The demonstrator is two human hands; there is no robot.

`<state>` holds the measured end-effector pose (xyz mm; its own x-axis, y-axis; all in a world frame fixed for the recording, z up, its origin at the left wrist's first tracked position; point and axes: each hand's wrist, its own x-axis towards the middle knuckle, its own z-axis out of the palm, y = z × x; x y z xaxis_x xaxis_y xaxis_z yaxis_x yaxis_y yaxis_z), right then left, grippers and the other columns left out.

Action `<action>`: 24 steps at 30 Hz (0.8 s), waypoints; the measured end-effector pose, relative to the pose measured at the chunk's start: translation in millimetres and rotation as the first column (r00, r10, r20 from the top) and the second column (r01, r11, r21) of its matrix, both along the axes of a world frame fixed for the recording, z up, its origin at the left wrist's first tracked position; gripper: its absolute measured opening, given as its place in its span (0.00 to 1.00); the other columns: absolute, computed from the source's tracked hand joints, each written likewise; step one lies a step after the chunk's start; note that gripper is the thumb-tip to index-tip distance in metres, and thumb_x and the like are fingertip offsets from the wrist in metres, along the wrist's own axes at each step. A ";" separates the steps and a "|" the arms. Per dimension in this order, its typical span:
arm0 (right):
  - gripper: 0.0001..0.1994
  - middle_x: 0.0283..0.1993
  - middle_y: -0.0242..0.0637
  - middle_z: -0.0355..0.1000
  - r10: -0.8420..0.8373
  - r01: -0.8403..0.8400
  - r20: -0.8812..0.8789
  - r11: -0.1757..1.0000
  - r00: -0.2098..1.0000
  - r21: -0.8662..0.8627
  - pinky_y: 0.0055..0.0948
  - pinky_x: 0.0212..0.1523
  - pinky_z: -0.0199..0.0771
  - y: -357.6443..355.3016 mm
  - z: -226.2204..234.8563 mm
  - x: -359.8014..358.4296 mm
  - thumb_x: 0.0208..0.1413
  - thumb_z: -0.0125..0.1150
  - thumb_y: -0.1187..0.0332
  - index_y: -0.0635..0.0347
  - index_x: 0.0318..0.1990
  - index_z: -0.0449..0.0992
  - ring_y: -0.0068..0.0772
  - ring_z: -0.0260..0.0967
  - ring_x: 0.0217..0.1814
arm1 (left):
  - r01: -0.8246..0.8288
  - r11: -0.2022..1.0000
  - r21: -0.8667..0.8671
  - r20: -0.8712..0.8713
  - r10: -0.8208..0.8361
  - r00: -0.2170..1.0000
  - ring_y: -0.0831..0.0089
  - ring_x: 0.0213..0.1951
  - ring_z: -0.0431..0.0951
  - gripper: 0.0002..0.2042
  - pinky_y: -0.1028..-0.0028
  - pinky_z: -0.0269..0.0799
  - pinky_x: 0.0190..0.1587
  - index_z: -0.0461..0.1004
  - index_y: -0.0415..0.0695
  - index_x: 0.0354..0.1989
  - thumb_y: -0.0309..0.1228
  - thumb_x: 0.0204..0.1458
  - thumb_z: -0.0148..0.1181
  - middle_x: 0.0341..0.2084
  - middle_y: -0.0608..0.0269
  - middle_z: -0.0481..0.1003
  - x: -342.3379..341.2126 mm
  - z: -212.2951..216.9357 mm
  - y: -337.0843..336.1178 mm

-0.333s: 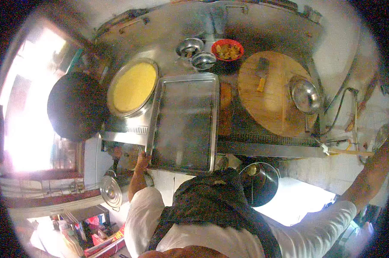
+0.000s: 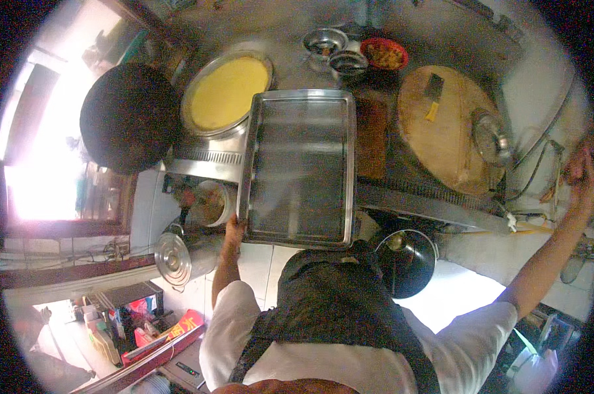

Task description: The person pours a yellow liquid from a large container into a rectangular metal tray using a ladle, then uses a metal scraper to stir the liquid in the container.

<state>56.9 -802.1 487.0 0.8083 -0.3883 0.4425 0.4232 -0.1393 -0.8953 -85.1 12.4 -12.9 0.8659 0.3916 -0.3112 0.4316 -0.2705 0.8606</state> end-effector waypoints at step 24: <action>0.17 0.22 0.28 0.58 0.690 -0.669 -0.150 0.723 0.708 0.172 0.18 0.13 0.56 512.0 -155.5 -29.1 0.55 0.50 0.67 0.62 0.51 0.60 0.18 0.53 0.14 | -0.630 0.775 0.053 0.231 0.604 0.763 0.71 0.29 0.68 0.10 0.73 0.66 0.35 0.64 0.35 0.39 0.21 0.46 0.50 0.27 0.57 0.70 -234.9 37.1 28.7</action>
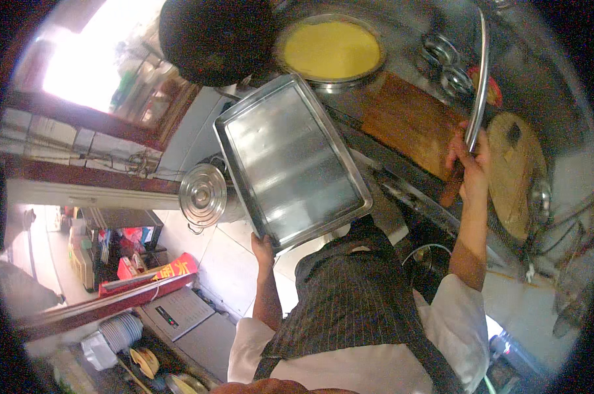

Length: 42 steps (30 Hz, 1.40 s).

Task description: The person pours a yellow liquid from a large container into a rectangular metal tray using a ladle, then uses a metal scraper to stir the liquid in the container.

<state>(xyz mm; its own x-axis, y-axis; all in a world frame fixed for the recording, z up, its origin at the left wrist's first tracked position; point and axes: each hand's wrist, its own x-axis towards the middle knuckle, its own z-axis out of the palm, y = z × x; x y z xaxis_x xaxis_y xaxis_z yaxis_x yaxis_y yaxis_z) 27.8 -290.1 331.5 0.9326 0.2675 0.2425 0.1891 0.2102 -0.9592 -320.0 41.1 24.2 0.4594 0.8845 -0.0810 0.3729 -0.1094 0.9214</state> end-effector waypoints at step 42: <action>0.10 0.16 0.24 0.52 0.474 -0.084 -0.880 0.879 0.033 0.470 0.14 0.07 0.46 347.7 -285.1 424.3 0.58 0.43 0.64 0.56 0.26 0.59 0.14 0.46 0.13 | -0.310 0.917 -0.251 -0.160 0.276 0.948 0.73 0.33 0.68 0.11 0.76 0.66 0.37 0.61 0.34 0.39 0.20 0.47 0.50 0.30 0.58 0.68 175.9 56.9 -40.0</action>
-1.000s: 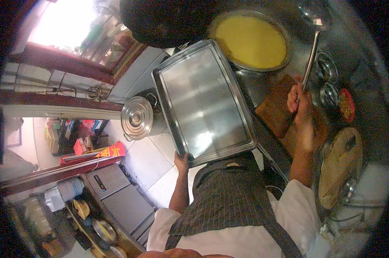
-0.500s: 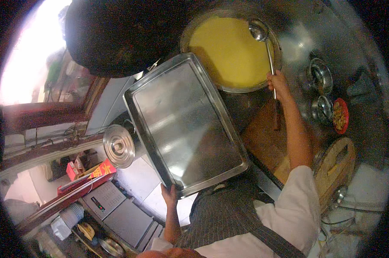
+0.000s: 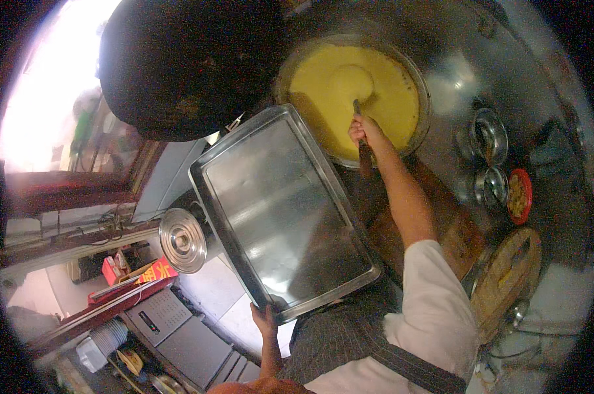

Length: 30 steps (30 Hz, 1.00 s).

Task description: The person pours a yellow liquid from a large container into a rectangular metal tray using a ladle, then uses a metal scraper to stir the liquid in the container.

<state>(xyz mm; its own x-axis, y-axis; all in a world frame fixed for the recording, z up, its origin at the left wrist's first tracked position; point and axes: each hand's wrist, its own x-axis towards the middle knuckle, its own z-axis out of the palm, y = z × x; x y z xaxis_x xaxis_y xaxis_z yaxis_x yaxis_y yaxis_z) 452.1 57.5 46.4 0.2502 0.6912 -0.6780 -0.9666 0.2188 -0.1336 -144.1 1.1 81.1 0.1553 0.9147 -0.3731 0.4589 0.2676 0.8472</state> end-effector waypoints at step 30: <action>0.14 0.14 0.25 0.56 0.553 -0.444 0.622 0.829 0.555 -0.340 0.20 0.08 0.52 -66.8 157.1 -137.2 0.57 0.45 0.56 0.54 0.26 0.64 0.18 0.49 0.08 | 0.159 0.987 0.038 -0.171 -0.150 0.974 0.56 0.31 0.72 0.14 0.65 0.67 0.36 0.59 0.36 0.41 0.24 0.45 0.48 0.28 0.47 0.71 63.0 -12.1 4.5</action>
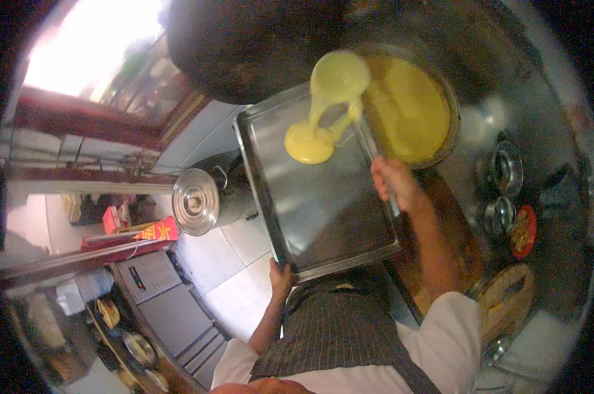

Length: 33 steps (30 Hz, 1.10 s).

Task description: The person pours a yellow liquid from a large container into a rectangular metal tray using a ladle, then uses a metal scraper to stir the liquid in the container.

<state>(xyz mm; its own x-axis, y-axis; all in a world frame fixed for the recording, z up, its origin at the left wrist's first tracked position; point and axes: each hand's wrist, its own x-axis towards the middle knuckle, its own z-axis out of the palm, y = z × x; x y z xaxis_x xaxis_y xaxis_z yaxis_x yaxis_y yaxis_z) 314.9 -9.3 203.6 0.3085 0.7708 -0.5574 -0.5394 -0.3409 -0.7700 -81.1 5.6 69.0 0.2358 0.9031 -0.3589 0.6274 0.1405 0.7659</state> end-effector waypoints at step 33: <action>0.20 0.27 0.57 0.67 -0.092 0.171 0.917 0.985 0.389 0.026 0.46 0.32 0.63 41.3 -9.5 -67.6 0.57 0.45 0.55 0.69 0.33 0.67 0.61 0.64 0.32 | 0.105 0.994 -0.016 0.055 -0.104 0.993 0.48 0.28 0.70 0.21 0.60 0.65 0.32 0.53 0.32 0.48 0.25 0.46 0.50 0.24 0.43 0.68 -8.4 -18.6 -4.8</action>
<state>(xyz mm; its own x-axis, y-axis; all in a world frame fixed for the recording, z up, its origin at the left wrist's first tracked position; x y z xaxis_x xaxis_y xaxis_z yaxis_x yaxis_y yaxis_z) 247.3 32.1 194.1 0.7565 0.6490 0.0806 0.4287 -0.3991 -0.8105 -89.5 0.8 50.4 0.3482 0.8656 -0.3599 0.5971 0.0912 0.7969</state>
